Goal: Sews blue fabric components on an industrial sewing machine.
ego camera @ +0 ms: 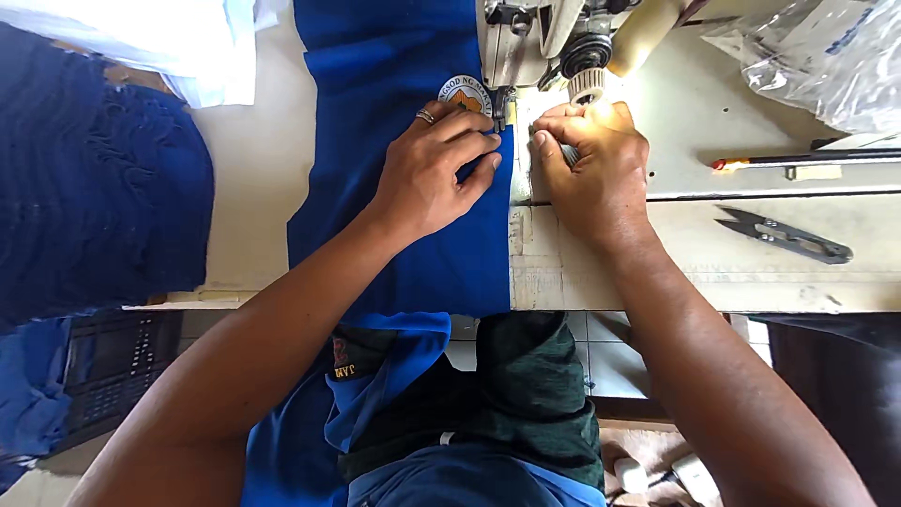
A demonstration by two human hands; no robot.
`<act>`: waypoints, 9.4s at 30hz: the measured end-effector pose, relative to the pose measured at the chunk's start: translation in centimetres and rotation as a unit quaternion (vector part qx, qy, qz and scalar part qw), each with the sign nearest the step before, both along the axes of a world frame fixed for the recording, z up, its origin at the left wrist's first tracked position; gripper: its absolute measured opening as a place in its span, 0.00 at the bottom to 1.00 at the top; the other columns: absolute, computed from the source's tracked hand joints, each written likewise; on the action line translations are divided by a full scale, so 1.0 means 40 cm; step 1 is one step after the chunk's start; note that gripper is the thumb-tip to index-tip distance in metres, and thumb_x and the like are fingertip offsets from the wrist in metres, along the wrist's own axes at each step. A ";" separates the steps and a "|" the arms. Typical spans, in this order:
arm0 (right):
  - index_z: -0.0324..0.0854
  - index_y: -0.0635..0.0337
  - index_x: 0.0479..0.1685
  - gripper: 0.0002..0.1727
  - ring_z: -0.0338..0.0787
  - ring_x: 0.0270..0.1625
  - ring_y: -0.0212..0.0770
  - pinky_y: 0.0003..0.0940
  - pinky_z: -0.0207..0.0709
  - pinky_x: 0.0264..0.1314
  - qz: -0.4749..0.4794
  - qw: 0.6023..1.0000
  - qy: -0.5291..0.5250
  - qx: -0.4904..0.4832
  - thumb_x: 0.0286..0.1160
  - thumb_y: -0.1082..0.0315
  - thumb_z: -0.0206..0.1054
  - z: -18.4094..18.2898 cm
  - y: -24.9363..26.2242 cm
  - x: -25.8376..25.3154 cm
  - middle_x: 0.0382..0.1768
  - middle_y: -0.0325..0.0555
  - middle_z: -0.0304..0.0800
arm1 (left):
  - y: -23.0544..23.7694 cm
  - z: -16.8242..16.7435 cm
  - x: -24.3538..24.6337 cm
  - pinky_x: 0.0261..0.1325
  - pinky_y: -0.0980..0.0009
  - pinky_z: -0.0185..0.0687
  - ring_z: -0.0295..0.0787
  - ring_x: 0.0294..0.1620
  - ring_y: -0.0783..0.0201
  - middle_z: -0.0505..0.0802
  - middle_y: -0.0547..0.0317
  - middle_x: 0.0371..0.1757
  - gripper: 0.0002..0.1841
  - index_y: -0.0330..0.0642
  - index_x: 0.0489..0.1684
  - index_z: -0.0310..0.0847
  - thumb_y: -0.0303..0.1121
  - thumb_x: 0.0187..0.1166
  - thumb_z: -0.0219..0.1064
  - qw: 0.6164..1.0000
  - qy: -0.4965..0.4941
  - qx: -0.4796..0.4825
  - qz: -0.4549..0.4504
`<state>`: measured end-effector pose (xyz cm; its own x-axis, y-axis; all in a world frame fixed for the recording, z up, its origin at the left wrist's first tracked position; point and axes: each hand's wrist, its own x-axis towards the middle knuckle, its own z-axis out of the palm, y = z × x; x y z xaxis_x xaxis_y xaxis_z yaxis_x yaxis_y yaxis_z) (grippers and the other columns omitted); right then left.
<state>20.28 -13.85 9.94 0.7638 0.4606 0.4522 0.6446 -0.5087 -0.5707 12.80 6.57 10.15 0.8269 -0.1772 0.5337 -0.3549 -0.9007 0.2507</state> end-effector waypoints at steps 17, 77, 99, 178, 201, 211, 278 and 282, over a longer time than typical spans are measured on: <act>0.82 0.72 0.66 0.31 0.80 0.72 0.61 0.58 0.57 0.77 0.030 0.993 0.048 -0.105 0.70 0.55 0.71 0.085 0.100 0.190 0.65 0.68 0.86 | -0.152 0.044 -0.052 0.69 0.40 0.71 0.76 0.77 0.39 0.84 0.44 0.75 0.27 0.39 0.71 0.84 0.51 0.90 0.51 0.967 0.160 -0.014 0.198; 0.77 0.73 0.70 0.28 0.87 0.65 0.69 0.64 0.76 0.69 -0.140 0.989 0.040 -0.031 0.75 0.62 0.67 0.077 0.027 0.079 0.60 0.74 0.86 | 0.055 0.017 0.063 0.86 0.50 0.64 0.73 0.84 0.52 0.85 0.54 0.77 0.20 0.51 0.71 0.86 0.43 0.91 0.53 0.993 0.090 -0.001 0.077; 0.68 0.78 0.69 0.36 0.80 0.66 0.79 0.77 0.70 0.65 -0.174 0.981 0.082 -0.041 0.68 0.57 0.70 0.036 0.029 0.078 0.63 0.81 0.78 | 0.643 0.436 0.035 0.70 0.35 0.72 0.87 0.62 0.43 0.93 0.40 0.55 0.26 0.38 0.53 0.90 0.56 0.82 0.67 0.899 0.151 -0.093 0.401; 0.91 0.60 0.45 0.14 0.96 0.39 0.29 0.28 0.93 0.46 0.058 0.896 0.413 0.154 0.80 0.57 0.72 -0.135 -0.125 -0.533 0.36 0.39 0.97 | -0.056 0.054 -0.086 0.86 0.48 0.65 0.73 0.85 0.51 0.83 0.53 0.81 0.24 0.48 0.79 0.80 0.46 0.91 0.53 0.984 0.140 -0.023 0.105; 0.60 0.64 0.86 0.46 0.91 0.60 0.56 0.51 0.90 0.53 0.108 0.680 0.630 0.358 0.85 0.31 0.50 0.233 0.331 -0.249 0.73 0.64 0.76 | 0.239 0.376 -0.290 0.58 0.47 0.85 0.91 0.55 0.44 0.92 0.38 0.55 0.17 0.34 0.60 0.86 0.37 0.92 0.56 0.986 -0.008 0.067 0.154; 0.84 0.54 0.63 0.18 0.91 0.39 0.33 0.35 0.88 0.42 0.191 0.850 0.421 0.254 0.94 0.56 0.52 0.206 0.109 -0.408 0.39 0.41 0.92 | 0.060 0.296 -0.449 0.74 0.58 0.82 0.83 0.74 0.61 0.86 0.51 0.75 0.38 0.36 0.80 0.73 0.63 0.87 0.53 0.982 0.077 -0.171 -0.012; 0.95 0.54 0.35 0.14 0.86 0.49 0.33 0.27 0.82 0.53 -0.122 0.942 0.253 0.181 0.77 0.54 0.73 -0.088 -0.086 -0.535 0.44 0.43 0.89 | 0.027 0.058 0.067 0.65 0.62 0.83 0.92 0.54 0.62 0.95 0.48 0.51 0.18 0.37 0.53 0.91 0.45 0.81 0.72 0.976 0.163 -0.126 0.072; 0.98 0.49 0.38 0.14 0.84 0.71 0.49 0.44 0.77 0.73 -0.123 0.943 0.262 0.162 0.77 0.51 0.73 -0.098 -0.096 -0.538 0.58 0.50 0.93 | 0.030 0.068 0.069 0.64 0.63 0.83 0.92 0.53 0.65 0.95 0.51 0.51 0.18 0.39 0.53 0.91 0.46 0.81 0.71 0.971 0.190 -0.123 0.075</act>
<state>-1.26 -17.68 6.03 0.9873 0.1429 0.0687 0.1153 -0.3497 -0.9297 15.57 7.75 12.86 0.9789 0.0542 0.1970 -0.0651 -0.8312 0.5522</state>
